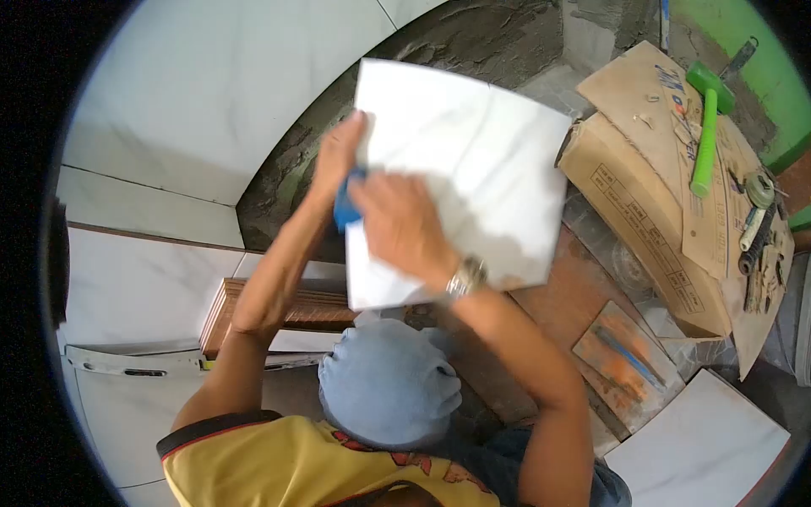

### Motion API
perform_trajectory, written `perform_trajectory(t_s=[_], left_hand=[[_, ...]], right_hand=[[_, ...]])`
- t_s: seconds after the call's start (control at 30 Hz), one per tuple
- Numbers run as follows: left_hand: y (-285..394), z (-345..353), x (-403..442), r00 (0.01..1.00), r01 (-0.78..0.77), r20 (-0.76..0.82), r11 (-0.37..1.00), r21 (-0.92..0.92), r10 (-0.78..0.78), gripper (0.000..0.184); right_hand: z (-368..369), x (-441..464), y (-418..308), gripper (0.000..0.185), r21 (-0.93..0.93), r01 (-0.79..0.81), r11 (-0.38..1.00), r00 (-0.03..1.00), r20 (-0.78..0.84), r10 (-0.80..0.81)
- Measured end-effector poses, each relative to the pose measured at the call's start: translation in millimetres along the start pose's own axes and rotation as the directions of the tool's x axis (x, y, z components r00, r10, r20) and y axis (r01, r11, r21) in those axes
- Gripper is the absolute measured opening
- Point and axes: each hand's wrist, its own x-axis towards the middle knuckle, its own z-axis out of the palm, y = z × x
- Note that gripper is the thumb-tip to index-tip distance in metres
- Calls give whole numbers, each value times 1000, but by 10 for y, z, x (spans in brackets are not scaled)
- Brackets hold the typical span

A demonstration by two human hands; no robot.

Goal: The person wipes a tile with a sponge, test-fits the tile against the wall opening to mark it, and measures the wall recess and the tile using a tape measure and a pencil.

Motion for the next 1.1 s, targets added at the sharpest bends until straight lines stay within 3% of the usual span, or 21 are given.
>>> perform_trajectory(t_s=[0.03, 0.07, 0.1, 0.13, 0.17, 0.23, 0.33, 0.4, 0.43, 0.47, 0.5, 0.57, 0.63, 0.7, 0.8, 0.93, 1.03, 1.1], left_hand=[[-274, -32, -8, 992, -121, 52, 959, 255, 111, 41], [-336, 85, -55, 991, -133, -1, 977, 165, 135, 41], [-415, 282, -114, 989, -135, -53, 989, 57, 138, 41], [-455, 314, -78, 982, -185, -24, 979, 89, 188, 40], [-138, 386, -172, 991, 126, 49, 991, -50, -124, 41], [19, 492, -104, 975, 201, 129, 964, -173, -180, 43], [300, 509, 8, 987, 132, 93, 991, -9, -131, 44], [304, 417, 18, 999, 48, 17, 990, 136, -51, 44], [288, 386, 24, 1000, 10, -2, 980, 200, -10, 45], [267, 337, 13, 998, -52, -30, 989, 141, 56, 47], [274, 272, -9, 992, -65, -86, 970, 236, 87, 48], [432, 150, -74, 996, 64, -64, 990, 123, -56, 48], [445, 19, -99, 995, -30, -88, 997, 77, 36, 48], [519, -90, -116, 991, -86, -92, 989, 118, 97, 46], [577, -191, -148, 993, -107, -47, 989, 98, 112, 43], [595, -193, -235, 986, -148, -59, 979, 138, 157, 42], [499, -283, -263, 977, -199, -46, 967, 159, 209, 42], [442, -364, -278, 978, -204, -14, 965, 165, 209, 42]], right_hand=[[-14, -184, -112, 42, -18, 72, 997, 996, 61, -70], [-35, -384, -35, 43, 32, 87, 996, 996, -26, -86], [-129, -410, 85, 43, 40, 64, 997, 998, -15, -64], [-240, -490, 120, 43, 64, 15, 998, 1000, 16, -16], [-350, -610, 46, 42, 101, -41, 994, 998, 49, 36], [-475, -539, -118, 33, 54, -20, 998, 993, 119, 13], [-371, -847, -198, 44, 54, 145, 988, 942, 298, -155], [-356, -1321, -67, 42, 57, 142, 988, 908, 390, -153], [-434, -1544, -7, 41, 47, 126, 991, 889, 438, -134], [-571, -1692, 73, 32, -20, 40, 999, 837, 547, -22], [-745, -1800, 195, 24, -100, -37, 994, 758, 646, 93], [-1056, -1949, 438, 23, -170, -170, 971, 813, 533, 236], [-1309, -1892, 655, 27, -239, -240, 941, 887, 341, 313], [-1269, -1806, 973, 32, -23, -370, 929, 929, -32, 369], [-1045, -1772, 1351, 35, 229, -638, 735, 678, -286, 678], [-891, -1376, 1428, 37, 131, -480, 868, 729, -491, 477], [-906, -1138, 1405, 40, -68, -336, 939, 808, -533, 251], [-810, -1330, 1472, 43, -14, -385, 923, 828, -446, 339]])
